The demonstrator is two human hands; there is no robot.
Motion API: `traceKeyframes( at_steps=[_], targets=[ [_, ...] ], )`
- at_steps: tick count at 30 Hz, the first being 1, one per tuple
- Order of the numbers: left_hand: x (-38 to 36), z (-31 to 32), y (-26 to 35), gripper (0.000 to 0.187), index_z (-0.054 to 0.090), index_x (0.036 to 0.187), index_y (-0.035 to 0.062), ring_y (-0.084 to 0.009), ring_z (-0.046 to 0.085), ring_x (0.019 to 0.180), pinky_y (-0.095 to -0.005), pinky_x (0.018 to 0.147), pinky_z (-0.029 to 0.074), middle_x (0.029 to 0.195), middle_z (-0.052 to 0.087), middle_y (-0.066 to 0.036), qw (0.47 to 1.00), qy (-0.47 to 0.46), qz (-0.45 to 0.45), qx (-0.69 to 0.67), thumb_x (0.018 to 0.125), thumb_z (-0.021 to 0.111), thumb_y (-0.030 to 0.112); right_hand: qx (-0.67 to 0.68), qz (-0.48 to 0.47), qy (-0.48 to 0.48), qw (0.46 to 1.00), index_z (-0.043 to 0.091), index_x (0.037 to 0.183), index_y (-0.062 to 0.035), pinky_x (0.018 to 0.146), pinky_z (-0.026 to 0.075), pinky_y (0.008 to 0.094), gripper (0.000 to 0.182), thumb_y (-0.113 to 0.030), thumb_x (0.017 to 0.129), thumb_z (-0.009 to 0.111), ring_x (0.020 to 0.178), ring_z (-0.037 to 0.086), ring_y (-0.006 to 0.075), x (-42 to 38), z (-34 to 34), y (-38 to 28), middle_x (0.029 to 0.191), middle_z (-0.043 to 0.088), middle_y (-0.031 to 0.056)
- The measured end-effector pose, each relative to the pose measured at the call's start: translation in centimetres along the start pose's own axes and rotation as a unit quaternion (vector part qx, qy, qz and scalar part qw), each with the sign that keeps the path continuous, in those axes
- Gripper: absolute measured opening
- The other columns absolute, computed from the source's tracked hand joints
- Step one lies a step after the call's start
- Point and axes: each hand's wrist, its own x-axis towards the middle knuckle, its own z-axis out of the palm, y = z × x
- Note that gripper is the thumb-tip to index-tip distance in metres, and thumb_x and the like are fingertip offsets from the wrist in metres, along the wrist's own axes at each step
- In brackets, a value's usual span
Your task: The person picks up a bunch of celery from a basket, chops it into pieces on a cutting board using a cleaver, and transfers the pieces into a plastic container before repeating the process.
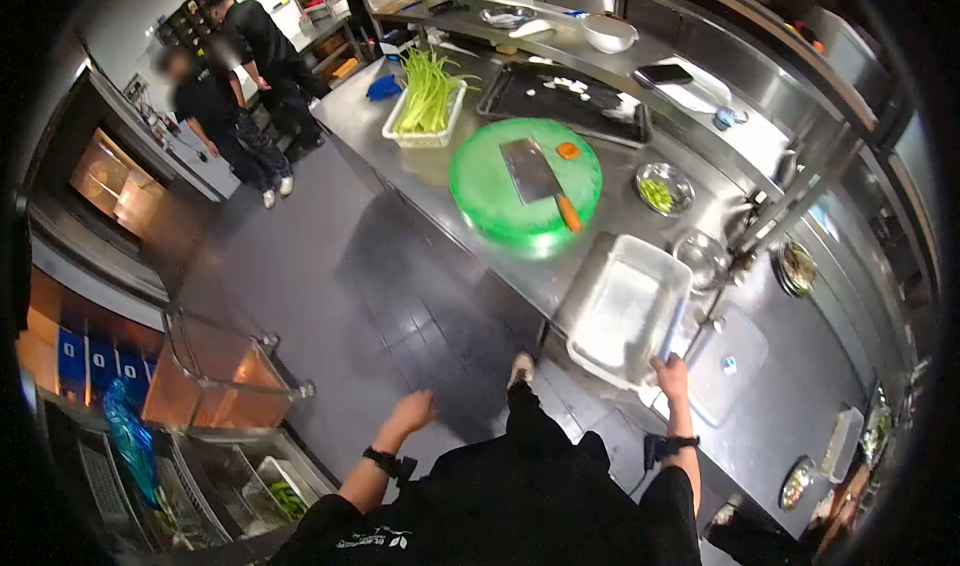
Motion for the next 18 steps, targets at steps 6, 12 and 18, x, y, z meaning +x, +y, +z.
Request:
traceKeyframes(
  at_steps=[6,12,18],
  targets=[
    [5.3,-1.2,-9.6,0.043,0.064,0.115,0.0026,-0.0429,0.067,0.099,-0.0489,0.086,0.054,0.102,0.071,-0.024,0.997,-0.044,-0.063,-0.031,0.089,0.071,0.036,-0.076,0.022,0.069,0.994,0.06,0.126,0.0055,0.081,0.056,0.0412,0.062,-0.038,0.086,0.078,0.095,0.072,0.0323,5.6,-4.7,-5.3,0.107,0.072,0.0235],
    [16.4,-12.9,-11.6,0.045,0.06,0.121,0.0023,-0.0438,0.061,0.113,-0.0506,0.096,0.049,0.116,0.067,-0.025,0.992,-0.035,-0.102,-0.064,0.089,0.069,0.033,-0.003,-0.098,-0.036,0.994,0.063,0.123,0.0006,0.076,0.057,0.038,0.043,-0.023,0.089,0.074,0.083,0.074,0.0307,9.9,-7.2,-25.4,0.099,0.075,0.0188],
    [32.2,-26.2,-13.2,0.046,0.056,0.124,-0.0003,-0.047,0.055,0.116,-0.0507,0.099,0.046,0.122,0.057,-0.028,0.973,0.223,0.066,-0.01,0.085,0.072,0.016,-0.061,-0.132,-0.18,0.973,0.066,0.122,-0.0066,0.083,0.055,0.0423,0.044,-0.03,0.086,0.076,0.092,0.072,0.0334,13.5,-2.1,-35.9,0.097,0.074,0.0167]
  ],
)
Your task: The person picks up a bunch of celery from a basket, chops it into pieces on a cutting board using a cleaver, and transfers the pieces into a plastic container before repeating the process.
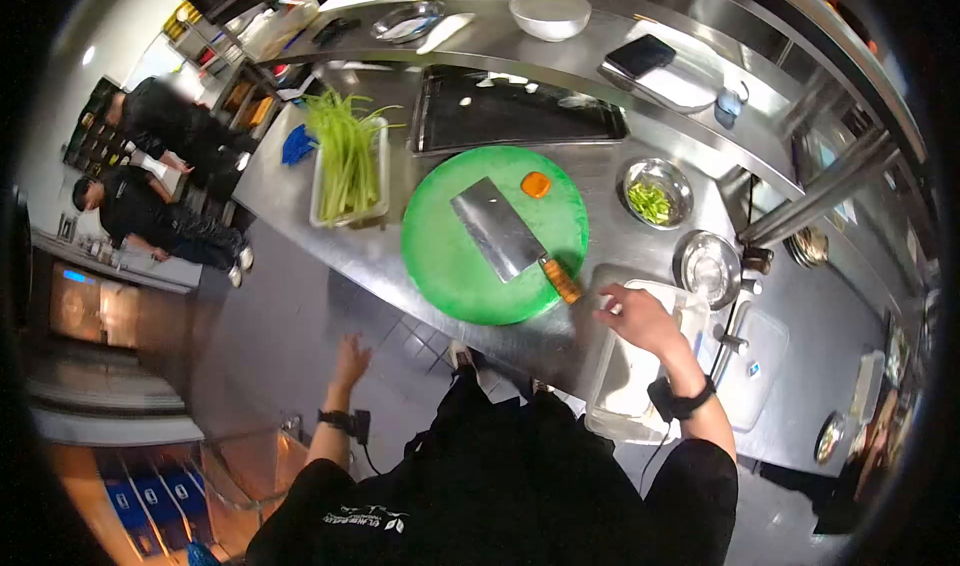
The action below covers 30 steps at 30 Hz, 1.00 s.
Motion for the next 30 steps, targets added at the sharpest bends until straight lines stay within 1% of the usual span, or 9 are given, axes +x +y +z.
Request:
traceKeyframes(
  at_steps=[7,8,11,17,19,20,25,27,30],
  targets=[
    [23.3,-7.7,-2.1,0.062,0.048,0.141,-0.0003,-0.0446,0.038,0.139,-0.0497,0.115,0.035,0.144,0.046,-0.028,0.984,0.15,0.098,-0.01,0.083,0.07,0.004,-0.214,0.094,0.141,0.962,0.062,0.127,-0.0078,0.09,0.054,0.0474,0.051,-0.032,0.084,0.075,0.093,0.069,0.0397,10.0,9.9,-2.4,0.105,0.07,0.0171],
    [25.0,-8.9,-2.0,0.063,0.047,0.143,0.0003,-0.0438,0.034,0.144,-0.0496,0.117,0.032,0.148,0.044,-0.027,0.979,0.171,0.112,0.006,0.085,0.07,0.005,-0.236,0.08,0.159,0.955,0.06,0.125,-0.0052,0.082,0.057,0.049,0.052,-0.031,0.082,0.075,0.089,0.069,0.0405,10.7,11.2,-1.9,0.11,0.065,0.0202],
    [29.0,-9.5,-3.7,0.061,0.047,0.143,0.0008,-0.0419,0.031,0.146,-0.0496,0.12,0.028,0.15,0.044,-0.024,0.985,0.097,0.134,0.051,0.087,0.069,0.011,-0.221,0.158,0.113,0.956,0.061,0.112,-0.0042,0.079,0.056,0.0497,0.043,-0.029,0.079,0.074,0.09,0.068,0.0401,13.8,15.9,0.8,0.103,0.065,0.0197],
    [30.9,-8.5,-3.9,0.04,0.057,0.129,-0.0014,-0.0414,0.051,0.126,-0.0512,0.115,0.033,0.127,0.061,-0.023,0.978,0.145,0.147,0.015,0.093,0.065,0.013,-0.187,0.106,0.111,0.97,0.065,0.098,-0.0068,0.074,0.056,0.0487,0.026,-0.024,0.08,0.069,0.083,0.069,0.038,14.0,16.2,-6.6,0.098,0.068,0.0171],
    [30.6,-8.7,-3.2,0.038,0.057,0.127,-0.0023,-0.0413,0.054,0.116,-0.0505,0.106,0.039,0.118,0.062,-0.023,0.987,0.105,0.095,-0.07,0.092,0.065,0.01,-0.163,0.206,0.008,0.965,0.07,0.093,-0.0073,0.076,0.056,0.0463,0.032,-0.037,0.082,0.07,0.087,0.07,0.036,15.9,14.3,-7.8,0.095,0.072,0.0176],
    [30.3,-8.9,-2.7,0.036,0.057,0.125,-0.0029,-0.0412,0.054,0.109,-0.0491,0.099,0.043,0.112,0.062,-0.022,0.984,0.124,0.105,-0.071,0.092,0.065,0.008,-0.171,0.132,0.02,0.976,0.072,0.089,-0.0077,0.075,0.057,0.045,0.045,-0.052,0.083,0.069,0.085,0.071,0.0349,16.5,13.2,-6.7,0.087,0.073,0.0174],
    [27.0,-7.3,-1.4,0.038,0.057,0.126,-0.0018,-0.0404,0.054,0.113,-0.0496,0.101,0.042,0.114,0.062,-0.02,0.988,0.141,0.067,-0.019,0.092,0.066,0.012,-0.138,0.196,0.07,0.968,0.072,0.109,-0.0083,0.081,0.056,0.0425,0.04,-0.04,0.085,0.074,0.09,0.072,0.0327,24.3,7.8,-3.3,0.095,0.075,0.0151],
    [24.9,-6.5,0.0,0.038,0.058,0.123,-0.0006,-0.0392,0.054,0.114,-0.0523,0.103,0.039,0.113,0.063,-0.018,0.987,0.158,0.021,0.014,0.092,0.067,0.017,-0.169,0.138,0.183,0.959,0.061,0.131,-0.0089,0.096,0.053,0.0444,0.055,-0.034,0.083,0.075,0.111,0.065,0.0351,28.0,8.0,-0.2,0.123,0.068,0.0172],
    [22.0,-4.7,0.6,0.034,0.059,0.118,-0.0009,-0.0403,0.054,0.111,-0.0522,0.101,0.04,0.108,0.062,-0.021,0.981,0.191,0.02,0.036,0.089,0.068,0.015,-0.189,0.056,0.205,0.959,0.048,0.145,-0.0096,0.107,0.046,0.0478,0.073,-0.029,0.08,0.076,0.129,0.052,0.0385,30.7,8.0,-1.1,0.146,0.052,0.0177]
  ],
)
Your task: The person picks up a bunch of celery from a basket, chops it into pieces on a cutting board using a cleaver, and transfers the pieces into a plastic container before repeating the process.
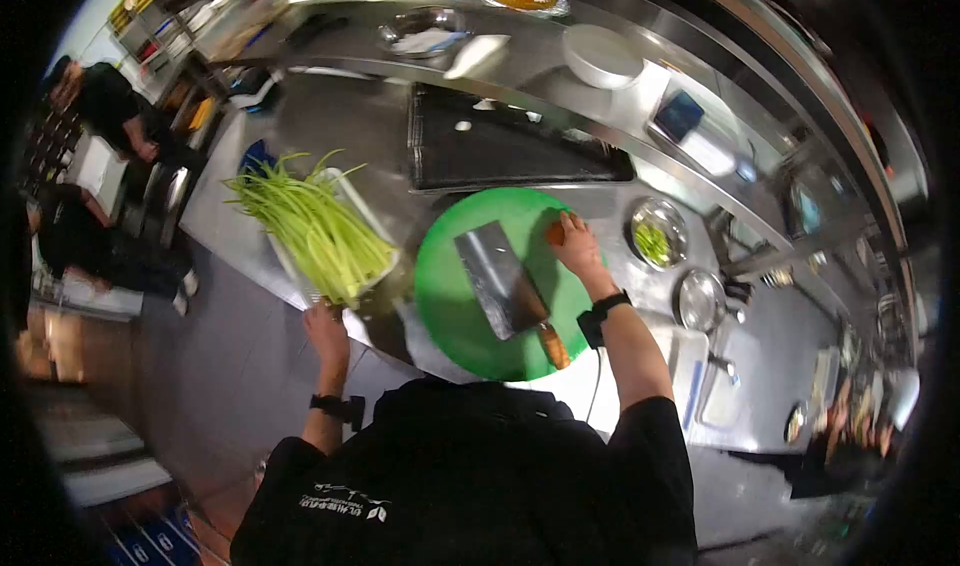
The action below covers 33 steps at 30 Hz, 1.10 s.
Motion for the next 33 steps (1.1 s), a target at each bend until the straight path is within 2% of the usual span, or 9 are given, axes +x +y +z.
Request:
traceKeyframes(
  at_steps=[3,8,10,12,15,21,22,27,33],
  targets=[
    [-2.4,-0.2,2.6,0.035,0.058,0.114,-0.0031,-0.0432,0.053,0.103,-0.0522,0.094,0.042,0.1,0.061,-0.023,0.996,0.092,0.009,-0.013,0.085,0.07,0.014,-0.017,-0.1,-0.006,0.995,0.056,0.139,-0.0072,0.106,0.045,0.046,0.071,-0.02,0.073,0.078,0.125,0.051,0.0388,1.1,2.2,1.3,0.138,0.055,0.0192],
    [-4.4,-1.7,4.7,0.039,0.055,0.117,-0.0051,-0.0446,0.053,0.097,-0.0525,0.088,0.042,0.099,0.058,-0.025,0.992,-0.031,-0.024,-0.124,0.087,0.071,0.012,0.063,0.075,-0.054,0.994,0.066,0.118,-0.0081,0.085,0.056,0.0467,0.051,-0.025,0.072,0.08,0.094,0.068,0.0379,-1.8,0.2,2.7,0.1,0.072,0.016],
    [-5.3,-1.3,4.5,0.039,0.054,0.119,-0.0048,-0.0444,0.053,0.097,-0.0526,0.087,0.042,0.099,0.058,-0.025,0.986,-0.016,-0.01,-0.167,0.087,0.071,0.01,0.232,0.066,0.022,0.97,0.068,0.093,0.0036,0.07,0.056,0.0346,0.027,-0.019,0.079,0.076,0.073,0.071,0.023,-4.3,-0.9,3.8,0.078,0.073,0.0129],
    [-5.9,-0.7,4.7,0.034,0.056,0.116,-0.0025,-0.0444,0.053,0.095,-0.0523,0.084,0.042,0.097,0.057,-0.024,0.975,0.01,0.024,-0.22,0.086,0.069,0.006,0.408,0.155,0.106,0.893,0.071,0.098,-0.0013,0.054,0.052,0.0325,0.036,-0.033,0.083,0.079,0.061,0.066,0.0201,-3.5,7.8,15.4,0.081,0.072,0.0123],
    [-6.3,0.8,5.1,0.028,0.058,0.111,0.0002,-0.0445,0.053,0.094,-0.0514,0.084,0.043,0.097,0.057,-0.022,0.977,0.039,0.023,-0.209,0.086,0.069,0.005,0.551,0.386,0.099,0.733,0.072,0.094,-0.0072,0.041,0.034,0.0253,0.02,-0.027,0.094,0.067,0.047,0.044,0.0076,-7.1,1.6,13.7,0.068,0.061,-0.0026],
    [-1.9,3.2,8.2,0.018,0.059,0.098,0.0052,-0.0384,0.056,0.088,-0.0483,0.08,0.044,0.087,0.06,-0.015,0.98,0.047,0.041,-0.189,0.087,0.072,0.012,0.737,0.399,0.163,0.521,0.063,0.119,0.0003,0.069,0.06,0.0309,0.025,-0.012,0.1,0.054,0.082,0.068,0.0193,-9.9,4.7,18.2,0.102,0.071,0.0121],
    [-0.9,3.5,8.7,0.019,0.059,0.097,0.0052,-0.0386,0.057,0.087,-0.0484,0.081,0.044,0.088,0.061,-0.015,0.976,0.06,0.052,-0.203,0.087,0.073,0.013,0.746,0.379,0.157,0.525,0.06,0.123,0.0048,0.086,0.061,0.0341,0.028,-0.01,0.1,0.053,0.1,0.069,0.0238,-10.0,5.4,18.9,0.116,0.069,0.0167],
    [2.5,5.1,9.7,0.021,0.06,0.098,0.0041,-0.0387,0.06,0.09,-0.0497,0.082,0.044,0.094,0.065,-0.017,0.97,0.07,0.052,-0.228,0.086,0.074,0.014,0.732,0.371,0.166,0.547,0.052,0.132,0.0064,0.091,0.059,0.0366,0.038,-0.013,0.1,0.055,0.102,0.07,0.0275,-13.9,5.4,16.8,0.117,0.069,0.016],
    [5.2,2.0,6.8,0.029,0.065,0.106,0.0035,-0.0387,0.062,0.092,-0.047,0.087,0.05,0.092,0.066,-0.017,0.972,-0.051,0.063,-0.221,0.082,0.078,0.012,0.398,0.164,0.044,0.902,0.052,0.139,-0.004,0.081,0.055,0.0358,0.055,-0.013,0.09,0.073,0.099,0.068,0.0245,-20.6,0.8,4.6,0.122,0.065,0.0133]
  ],
)
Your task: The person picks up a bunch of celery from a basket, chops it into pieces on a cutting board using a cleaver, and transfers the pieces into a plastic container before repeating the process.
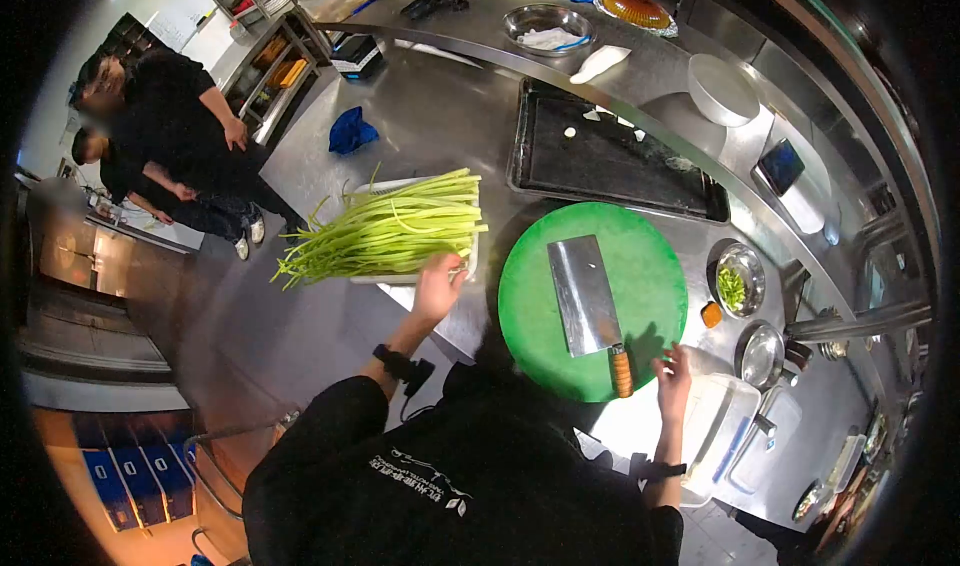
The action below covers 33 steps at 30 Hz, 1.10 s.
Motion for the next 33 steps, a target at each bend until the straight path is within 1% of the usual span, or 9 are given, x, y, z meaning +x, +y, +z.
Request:
traceKeyframes(
  at_steps=[3,6,7,9,12,14,16,20,33],
  targets=[
    [3.5,-7.0,1.5,0.049,0.061,0.119,0.0031,-0.0372,0.057,0.112,-0.0465,0.098,0.046,0.115,0.062,-0.018,0.993,-0.083,0.033,0.08,0.076,0.082,0.012,-0.206,-0.033,-0.058,0.976,0.053,0.139,-0.003,0.084,0.055,0.0383,0.078,-0.008,0.069,0.087,0.108,0.064,0.0292,-4.1,1.7,-5.3,0.128,0.058,0.0152],
    [8.2,-10.7,1.3,0.096,0.043,0.144,-0.0017,-0.0424,0.038,0.137,-0.0462,0.115,0.034,0.147,0.042,-0.025,0.969,-0.146,0.095,0.172,0.064,0.091,0.02,-0.197,-0.093,-0.069,0.974,0.054,0.137,-0.0021,0.088,0.054,0.0413,0.077,-0.007,0.067,0.087,0.112,0.062,0.0335,-5.4,3.4,-3.9,0.131,0.057,0.0149],
    [9.5,-10.7,0.8,0.096,0.043,0.144,-0.0017,-0.0424,0.038,0.137,-0.0462,0.115,0.034,0.147,0.042,-0.025,0.969,-0.147,0.098,0.172,0.064,0.091,0.02,-0.179,-0.087,-0.055,0.978,0.055,0.133,0.0009,0.09,0.054,0.0425,0.071,-0.007,0.069,0.084,0.111,0.063,0.0357,-5.4,4.1,-3.9,0.127,0.059,0.0161],
    [11.8,-10.1,-0.8,0.136,0.019,0.157,-0.0012,-0.0455,0.02,0.15,-0.0484,0.124,0.022,0.16,0.02,-0.033,0.923,-0.225,0.132,0.284,0.053,0.097,0.036,-0.217,-0.053,-0.064,0.973,0.056,0.132,0.0003,0.089,0.054,0.0422,0.067,-0.006,0.07,0.08,0.109,0.064,0.0353,-5.2,4.5,-4.2,0.122,0.06,0.0173],
    [14.8,-8.5,-3.8,0.153,0.004,0.159,-0.0022,-0.0476,0.013,0.152,-0.0486,0.126,0.016,0.16,0.012,-0.038,0.893,-0.296,0.113,0.32,0.046,0.098,0.04,-0.204,-0.031,-0.051,0.977,0.057,0.131,-0.0022,0.087,0.055,0.0416,0.062,-0.004,0.071,0.073,0.102,0.066,0.0348,-5.1,4.6,-3.0,0.109,0.065,0.0191],
    [16.1,-8.0,-5.2,0.153,0.003,0.159,-0.0031,-0.048,0.016,0.151,-0.0488,0.125,0.018,0.159,0.015,-0.038,0.888,-0.333,0.08,0.308,0.047,0.098,0.04,-0.155,-0.042,-0.033,0.986,0.057,0.13,-0.0041,0.085,0.055,0.0413,0.061,-0.004,0.071,0.069,0.096,0.068,0.0349,-5.2,4.1,-2.6,0.102,0.067,0.0197],
    [16.9,-7.9,-5.8,0.153,0.001,0.158,-0.0039,-0.0485,0.018,0.15,-0.049,0.124,0.02,0.158,0.019,-0.038,0.879,-0.37,0.048,0.296,0.048,0.098,0.039,-0.16,0.114,-0.076,0.978,0.057,0.13,-0.005,0.084,0.054,0.0423,0.061,-0.002,0.07,0.068,0.09,0.069,0.0353,-5.8,2.9,-5.0,0.093,0.069,0.0194],
    [16.8,-7.1,-7.7,0.144,0.01,0.158,-0.0039,-0.0452,0.029,0.147,-0.0488,0.123,0.025,0.157,0.027,-0.034,0.891,-0.38,0.042,0.246,0.051,0.096,0.04,-0.177,0.105,-0.027,0.978,0.06,0.121,0.0003,0.084,0.054,0.0419,0.051,-0.003,0.07,0.066,0.092,0.071,0.0344,-8.1,2.6,1.0,0.095,0.071,0.0218],
    [14.5,-8.2,-5.5,0.097,0.039,0.144,0.0011,-0.0392,0.055,0.126,-0.0457,0.106,0.046,0.135,0.055,-0.026,0.907,-0.308,0.107,0.268,0.063,0.089,0.021,-0.258,0.144,0.023,0.955,0.063,0.097,-0.0013,0.075,0.053,0.0472,0.029,-0.009,0.07,0.069,0.082,0.069,0.0431,-8.1,4.7,0.7,0.084,0.07,0.0234]
  ],
)
